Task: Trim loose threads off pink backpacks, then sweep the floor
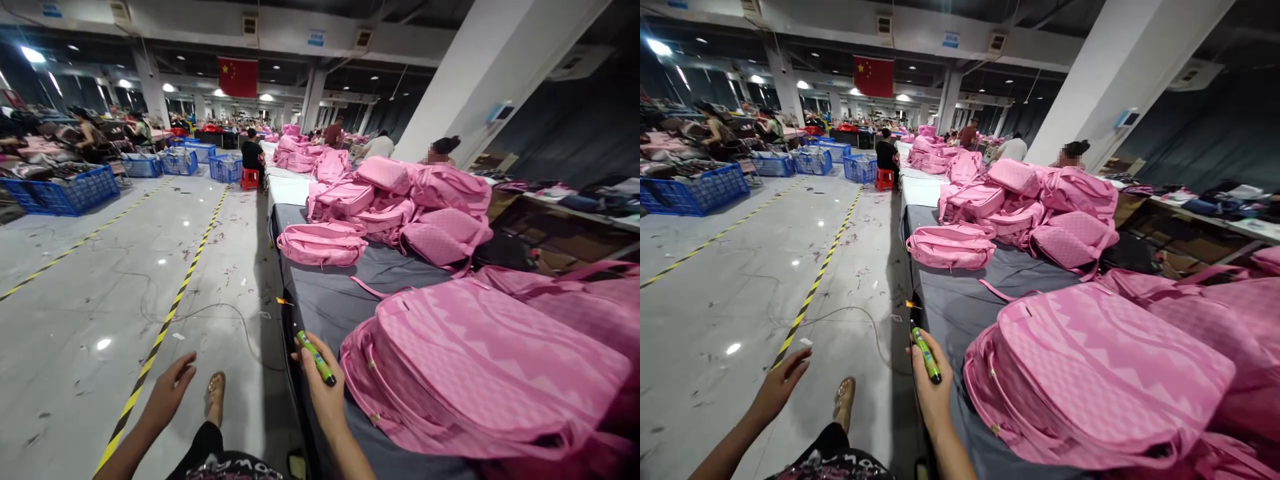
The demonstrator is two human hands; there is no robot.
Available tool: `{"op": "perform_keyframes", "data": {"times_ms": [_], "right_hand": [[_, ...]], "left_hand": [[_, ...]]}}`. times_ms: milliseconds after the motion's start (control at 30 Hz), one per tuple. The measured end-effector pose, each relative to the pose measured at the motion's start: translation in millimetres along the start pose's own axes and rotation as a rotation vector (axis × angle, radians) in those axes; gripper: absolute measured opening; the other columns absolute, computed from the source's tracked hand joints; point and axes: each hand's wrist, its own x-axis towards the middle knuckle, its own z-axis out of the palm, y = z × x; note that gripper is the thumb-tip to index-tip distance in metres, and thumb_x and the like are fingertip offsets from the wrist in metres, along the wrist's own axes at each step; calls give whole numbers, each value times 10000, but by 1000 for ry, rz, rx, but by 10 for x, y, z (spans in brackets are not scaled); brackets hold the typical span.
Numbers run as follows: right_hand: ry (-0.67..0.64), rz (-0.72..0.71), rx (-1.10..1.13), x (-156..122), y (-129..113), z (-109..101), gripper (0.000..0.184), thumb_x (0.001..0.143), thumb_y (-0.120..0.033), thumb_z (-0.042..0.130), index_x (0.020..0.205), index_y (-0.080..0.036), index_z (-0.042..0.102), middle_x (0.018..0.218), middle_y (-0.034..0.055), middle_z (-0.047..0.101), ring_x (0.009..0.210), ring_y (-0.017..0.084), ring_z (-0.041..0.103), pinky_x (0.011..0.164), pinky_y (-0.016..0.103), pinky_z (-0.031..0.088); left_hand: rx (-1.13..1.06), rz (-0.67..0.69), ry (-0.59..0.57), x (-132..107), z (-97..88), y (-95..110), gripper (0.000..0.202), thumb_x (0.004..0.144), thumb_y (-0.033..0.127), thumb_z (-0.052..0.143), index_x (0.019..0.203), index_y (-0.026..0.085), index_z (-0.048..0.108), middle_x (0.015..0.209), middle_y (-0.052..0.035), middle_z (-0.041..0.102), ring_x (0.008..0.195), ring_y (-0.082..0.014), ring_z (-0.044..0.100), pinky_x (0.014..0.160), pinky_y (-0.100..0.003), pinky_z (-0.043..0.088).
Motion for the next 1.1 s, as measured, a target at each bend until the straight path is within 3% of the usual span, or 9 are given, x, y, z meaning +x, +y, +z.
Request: {"op": "perform_keyframes", "data": {"times_ms": [100, 167, 300, 400, 500, 667, 767, 933, 1100], "right_hand": [[93, -88, 6, 672, 35, 208, 446, 869, -482, 667, 1198, -181, 662, 1147, 125, 720, 883, 219, 717, 865, 393, 575], [139, -123, 28, 1062, 20, 344, 469, 907, -528, 587, 1185, -156, 662, 1096, 134, 735, 868, 232, 719, 868, 424, 572], [337, -78, 35, 1622, 14, 559, 433, 865, -519, 656, 1099, -156, 624, 952, 103, 750, 765, 221, 718, 763, 392, 586], [481, 3, 28, 1945, 85, 628, 424, 790, -514, 743, 984, -157, 623, 782, 51, 717, 654, 188, 686, 590, 291, 557], [584, 23, 3, 2300, 215, 592, 426, 759, -495, 776, 966, -142, 658, 729, 39, 697, 591, 149, 643, 515, 237, 510], [646, 0, -13, 3041, 515, 371, 448, 790, -442, 767, 1101, -136, 667, 767, 63, 742, 746, 212, 726, 743, 340, 577], [683, 22, 18, 3557, 654, 210, 452, 813, -446, 747, 1133, -140, 658, 871, 93, 768, 696, 210, 725, 770, 382, 572], [661, 6, 77, 4257, 660, -74, 353, 857, -436, 705, 1087, -170, 682, 846, 63, 763, 612, 161, 684, 672, 319, 557], [684, 53, 10, 4467, 685, -270, 303, 883, -421, 680, 1079, -190, 699, 737, 27, 740, 656, 166, 697, 675, 294, 552]], "left_hand": [[-21, 57, -29, 993, 40, 134, 584, 807, 629, 555, 1171, 186, 665, 1207, -104, 713, 1111, -289, 676, 999, -442, 543], [-40, 110, -99, 1627, 94, 314, 594, 828, 619, 542, 1200, 168, 649, 1213, -117, 706, 1096, -277, 679, 994, -436, 543], [-72, 268, -275, 2759, 313, 825, 570, 861, 573, 545, 1250, 165, 627, 1248, -123, 686, 1095, -256, 678, 999, -423, 536], [-89, 386, -403, 3461, 629, 1270, 561, 881, 532, 547, 1295, 158, 605, 1270, -130, 669, 1134, -256, 662, 1024, -424, 515], [-94, 503, -520, 4059, 1093, 1714, 533, 911, 483, 549, 1348, 180, 578, 1320, -122, 639, 1198, -254, 625, 1053, -425, 486], [-34, 730, -589, 4991, 2092, 2351, 561, 909, 469, 566, 1380, 163, 565, 1419, -127, 574, 1321, -264, 531, 1143, -441, 398], [22, 774, -647, 5513, 2678, 2654, 616, 898, 485, 579, 1421, 161, 531, 1480, -130, 518, 1391, -264, 463, 1194, -433, 332], [121, 774, -795, 6157, 3507, 3004, 780, 847, 529, 629, 1491, 129, 445, 1553, -146, 416, 1454, -264, 372, 1227, -401, 267], [160, 760, -1039, 6623, 4335, 3204, 1014, 733, 585, 736, 1541, 111, 348, 1613, -161, 288, 1503, -278, 266, 1246, -390, 186]]}}
